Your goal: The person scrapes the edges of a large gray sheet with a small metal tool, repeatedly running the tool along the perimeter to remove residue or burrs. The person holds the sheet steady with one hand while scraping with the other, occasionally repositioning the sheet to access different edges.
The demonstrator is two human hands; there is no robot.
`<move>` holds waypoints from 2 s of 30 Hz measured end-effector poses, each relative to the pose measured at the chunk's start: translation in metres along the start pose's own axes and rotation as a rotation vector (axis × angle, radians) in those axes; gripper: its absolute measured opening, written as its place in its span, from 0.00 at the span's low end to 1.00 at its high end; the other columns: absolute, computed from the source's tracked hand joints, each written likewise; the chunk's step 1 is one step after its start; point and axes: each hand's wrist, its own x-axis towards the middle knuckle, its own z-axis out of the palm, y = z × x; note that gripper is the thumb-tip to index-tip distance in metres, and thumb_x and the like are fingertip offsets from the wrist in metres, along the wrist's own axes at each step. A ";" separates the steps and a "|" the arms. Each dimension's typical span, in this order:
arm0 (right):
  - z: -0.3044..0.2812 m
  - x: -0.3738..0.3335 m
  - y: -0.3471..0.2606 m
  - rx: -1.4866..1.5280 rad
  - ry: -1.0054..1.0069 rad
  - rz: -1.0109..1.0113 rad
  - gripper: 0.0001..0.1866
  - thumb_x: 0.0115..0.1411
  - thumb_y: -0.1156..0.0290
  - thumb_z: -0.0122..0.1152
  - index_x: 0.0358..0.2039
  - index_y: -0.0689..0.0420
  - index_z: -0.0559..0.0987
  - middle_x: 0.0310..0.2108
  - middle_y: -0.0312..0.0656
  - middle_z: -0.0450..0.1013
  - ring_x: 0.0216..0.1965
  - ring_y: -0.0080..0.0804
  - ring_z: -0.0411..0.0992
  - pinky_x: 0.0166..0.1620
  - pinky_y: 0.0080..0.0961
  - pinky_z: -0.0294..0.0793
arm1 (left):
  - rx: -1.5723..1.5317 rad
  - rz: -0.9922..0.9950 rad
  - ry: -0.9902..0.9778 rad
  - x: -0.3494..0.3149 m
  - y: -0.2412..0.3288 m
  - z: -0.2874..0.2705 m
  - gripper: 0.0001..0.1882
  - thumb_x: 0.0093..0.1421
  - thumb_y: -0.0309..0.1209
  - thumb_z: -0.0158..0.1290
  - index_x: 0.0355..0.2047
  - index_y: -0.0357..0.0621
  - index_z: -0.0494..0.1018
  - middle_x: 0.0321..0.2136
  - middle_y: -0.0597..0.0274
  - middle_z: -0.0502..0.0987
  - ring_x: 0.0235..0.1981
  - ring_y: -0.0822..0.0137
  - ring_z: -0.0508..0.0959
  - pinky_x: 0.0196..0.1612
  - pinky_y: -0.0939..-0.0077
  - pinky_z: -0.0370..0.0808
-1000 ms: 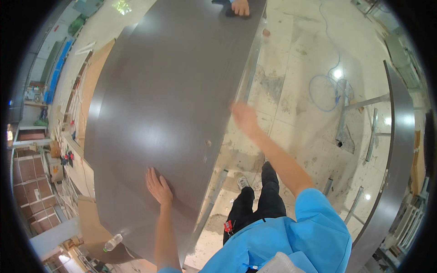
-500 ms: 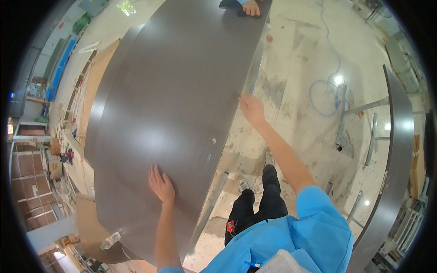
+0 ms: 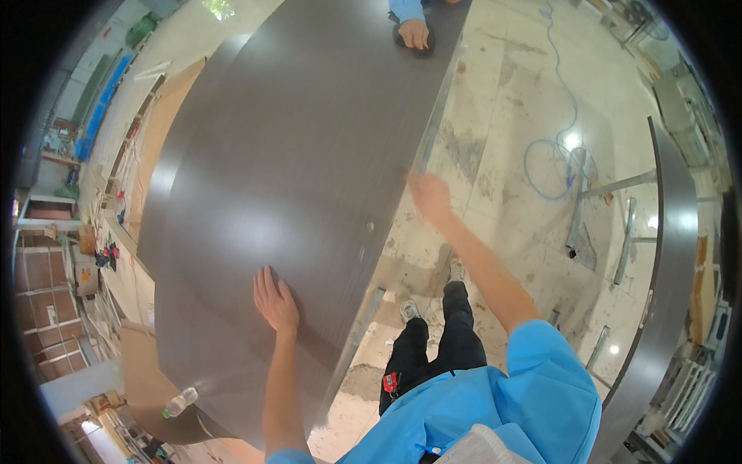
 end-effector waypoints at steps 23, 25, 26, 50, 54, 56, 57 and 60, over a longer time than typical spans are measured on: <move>0.057 -0.183 -0.096 0.137 0.078 -0.388 0.17 0.69 0.69 0.61 0.56 0.54 0.83 0.34 0.43 0.79 0.36 0.43 0.81 0.37 0.41 0.81 | -0.028 0.194 -0.038 -0.014 -0.068 -0.017 0.30 0.77 0.41 0.45 0.76 0.47 0.63 0.77 0.53 0.63 0.78 0.47 0.58 0.78 0.46 0.52; 0.060 -0.202 -0.108 0.181 -0.100 -0.437 0.17 0.69 0.70 0.60 0.57 0.53 0.83 0.35 0.42 0.80 0.37 0.42 0.81 0.38 0.41 0.82 | -0.010 0.202 -0.037 -0.014 -0.069 -0.014 0.31 0.76 0.41 0.45 0.76 0.47 0.63 0.76 0.53 0.63 0.78 0.47 0.58 0.78 0.46 0.53; 0.059 -0.196 -0.104 0.196 -0.145 -0.464 0.17 0.69 0.70 0.60 0.57 0.52 0.84 0.35 0.42 0.80 0.37 0.42 0.81 0.38 0.41 0.82 | 0.004 0.204 -0.038 -0.014 -0.069 -0.014 0.31 0.76 0.41 0.45 0.76 0.46 0.63 0.76 0.53 0.63 0.78 0.47 0.58 0.78 0.46 0.53; 0.048 -0.039 -0.012 0.235 0.247 -0.086 0.22 0.68 0.71 0.59 0.63 0.53 0.79 0.49 0.46 0.80 0.48 0.48 0.81 0.46 0.40 0.83 | 0.021 0.219 -0.102 -0.011 -0.070 -0.020 0.34 0.80 0.48 0.36 0.78 0.43 0.57 0.78 0.45 0.56 0.78 0.43 0.54 0.78 0.46 0.51; 0.039 0.033 0.029 0.432 0.431 -0.042 0.20 0.70 0.71 0.59 0.61 0.52 0.80 0.43 0.49 0.80 0.43 0.52 0.79 0.42 0.44 0.80 | 0.018 0.233 -0.086 -0.010 -0.073 -0.018 0.34 0.79 0.48 0.36 0.78 0.43 0.57 0.78 0.46 0.57 0.78 0.44 0.54 0.78 0.46 0.51; 0.044 0.022 0.023 0.402 0.400 -0.096 0.19 0.72 0.70 0.58 0.61 0.52 0.81 0.43 0.49 0.81 0.43 0.53 0.79 0.43 0.44 0.80 | 0.017 0.219 -0.085 -0.009 -0.075 -0.017 0.34 0.79 0.48 0.37 0.78 0.44 0.58 0.78 0.46 0.57 0.78 0.44 0.55 0.78 0.46 0.51; 0.048 0.003 0.013 0.343 0.304 -0.074 0.18 0.73 0.69 0.56 0.61 0.52 0.81 0.44 0.49 0.81 0.43 0.54 0.80 0.44 0.44 0.81 | 0.017 0.207 -0.086 -0.009 -0.075 -0.017 0.34 0.79 0.48 0.37 0.78 0.44 0.58 0.78 0.46 0.57 0.78 0.44 0.55 0.78 0.46 0.51; 0.067 -0.082 -0.039 0.211 0.204 -0.255 0.17 0.72 0.68 0.58 0.60 0.53 0.79 0.36 0.43 0.79 0.39 0.47 0.81 0.39 0.43 0.83 | 0.016 0.197 -0.090 -0.010 -0.074 -0.018 0.33 0.79 0.47 0.37 0.78 0.44 0.58 0.78 0.46 0.57 0.79 0.44 0.55 0.78 0.46 0.51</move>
